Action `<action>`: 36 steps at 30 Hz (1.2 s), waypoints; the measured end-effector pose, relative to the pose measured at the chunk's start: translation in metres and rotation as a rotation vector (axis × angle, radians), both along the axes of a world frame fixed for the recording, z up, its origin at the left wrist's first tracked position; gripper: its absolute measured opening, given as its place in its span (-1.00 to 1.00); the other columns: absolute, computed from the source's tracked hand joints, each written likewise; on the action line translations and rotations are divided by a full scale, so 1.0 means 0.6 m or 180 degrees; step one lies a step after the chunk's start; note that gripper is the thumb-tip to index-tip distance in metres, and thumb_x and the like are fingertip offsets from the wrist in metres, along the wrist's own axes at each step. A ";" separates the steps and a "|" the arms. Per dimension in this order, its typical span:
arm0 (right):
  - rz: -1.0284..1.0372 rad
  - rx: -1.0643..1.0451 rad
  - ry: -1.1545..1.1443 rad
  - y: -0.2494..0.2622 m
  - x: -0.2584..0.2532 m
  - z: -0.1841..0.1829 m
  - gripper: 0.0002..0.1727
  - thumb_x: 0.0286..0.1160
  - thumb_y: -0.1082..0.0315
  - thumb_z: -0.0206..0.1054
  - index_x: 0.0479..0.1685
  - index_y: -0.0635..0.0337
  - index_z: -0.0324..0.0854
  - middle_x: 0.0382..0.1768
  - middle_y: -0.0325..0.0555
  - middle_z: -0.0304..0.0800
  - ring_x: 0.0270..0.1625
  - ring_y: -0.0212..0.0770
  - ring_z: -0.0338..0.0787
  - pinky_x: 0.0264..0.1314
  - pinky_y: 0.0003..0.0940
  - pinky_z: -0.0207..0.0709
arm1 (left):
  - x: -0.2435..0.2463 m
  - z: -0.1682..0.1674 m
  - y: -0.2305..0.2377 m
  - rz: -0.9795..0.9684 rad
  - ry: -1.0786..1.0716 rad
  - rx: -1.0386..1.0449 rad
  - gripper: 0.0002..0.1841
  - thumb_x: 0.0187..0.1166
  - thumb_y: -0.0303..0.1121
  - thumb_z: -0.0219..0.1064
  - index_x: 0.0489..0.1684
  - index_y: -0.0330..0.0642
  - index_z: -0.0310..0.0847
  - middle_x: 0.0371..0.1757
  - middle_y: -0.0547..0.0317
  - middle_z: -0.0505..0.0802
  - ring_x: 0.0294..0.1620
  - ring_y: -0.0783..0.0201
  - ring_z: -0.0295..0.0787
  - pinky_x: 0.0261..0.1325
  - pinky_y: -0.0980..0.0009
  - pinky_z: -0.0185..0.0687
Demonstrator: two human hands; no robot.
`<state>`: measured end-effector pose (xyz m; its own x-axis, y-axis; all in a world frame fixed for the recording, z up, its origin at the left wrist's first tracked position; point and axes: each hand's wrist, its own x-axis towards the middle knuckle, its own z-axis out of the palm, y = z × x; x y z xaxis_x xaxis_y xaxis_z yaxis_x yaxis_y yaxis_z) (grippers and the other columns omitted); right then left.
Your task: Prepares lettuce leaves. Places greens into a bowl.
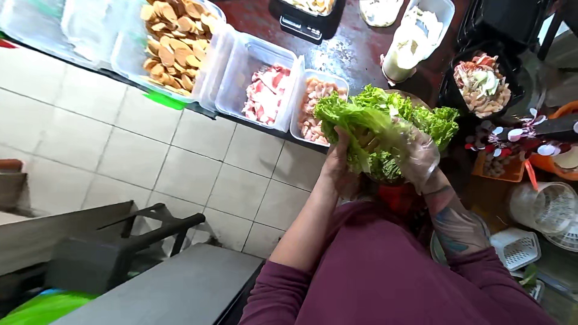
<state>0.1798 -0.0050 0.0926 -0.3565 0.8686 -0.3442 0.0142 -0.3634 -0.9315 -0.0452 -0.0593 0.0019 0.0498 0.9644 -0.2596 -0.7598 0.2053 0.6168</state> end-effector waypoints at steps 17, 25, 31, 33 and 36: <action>-0.1276 -0.0913 0.2091 0.001 -0.013 -0.077 -0.33 0.80 -0.24 -0.06 0.78 -0.18 0.19 0.70 -0.08 0.38 0.69 0.08 0.42 0.66 0.31 0.36 | -0.016 0.074 -0.038 0.0501 0.0560 -0.0705 -0.41 0.79 0.19 0.00 0.70 0.14 0.35 0.53 0.11 0.70 0.41 0.03 0.74 0.36 0.02 0.73; 0.0323 0.1822 -0.0919 -0.077 -0.023 -0.012 -0.26 0.75 -0.25 -0.02 0.73 0.06 0.37 0.68 -0.20 0.47 0.71 -0.19 0.42 0.83 0.01 0.24 | 0.008 0.104 -0.040 -0.0309 -0.0279 -0.0022 -0.24 0.59 0.44 0.03 0.71 0.26 0.31 0.65 0.21 0.58 0.61 0.11 0.53 0.56 0.01 0.53; 0.0222 0.2227 -0.1773 -0.168 0.015 0.043 0.16 0.35 -0.71 -0.20 0.80 -0.02 0.29 0.79 -0.16 0.30 0.89 0.03 0.08 0.93 0.34 -0.22 | 0.053 0.123 -0.029 -0.1109 0.0328 -0.0599 -0.40 0.62 0.09 0.36 0.61 0.15 0.36 0.24 0.06 0.81 0.17 0.11 0.82 0.17 0.02 0.79; -0.0989 0.1743 -0.1113 -0.209 0.051 0.036 0.00 0.51 -0.46 0.13 0.77 0.12 0.29 0.76 -0.02 0.32 0.79 0.04 0.30 0.84 0.15 0.23 | 0.084 0.128 -0.028 -0.1488 0.0456 -0.0576 -0.49 0.67 0.01 0.32 0.54 0.11 0.43 0.18 0.07 0.83 0.11 0.15 0.83 0.12 0.07 0.81; -0.2183 0.0952 -0.0160 -0.268 0.104 -0.016 0.06 0.45 -0.15 0.46 0.89 0.04 -0.02 0.79 -0.03 0.25 0.73 0.09 0.41 0.68 0.14 0.47 | 0.155 0.130 -0.038 -0.2266 0.0626 -0.0287 -0.47 0.63 -0.09 0.39 0.55 0.09 0.40 0.16 0.04 0.83 0.07 0.13 0.84 0.08 0.07 0.83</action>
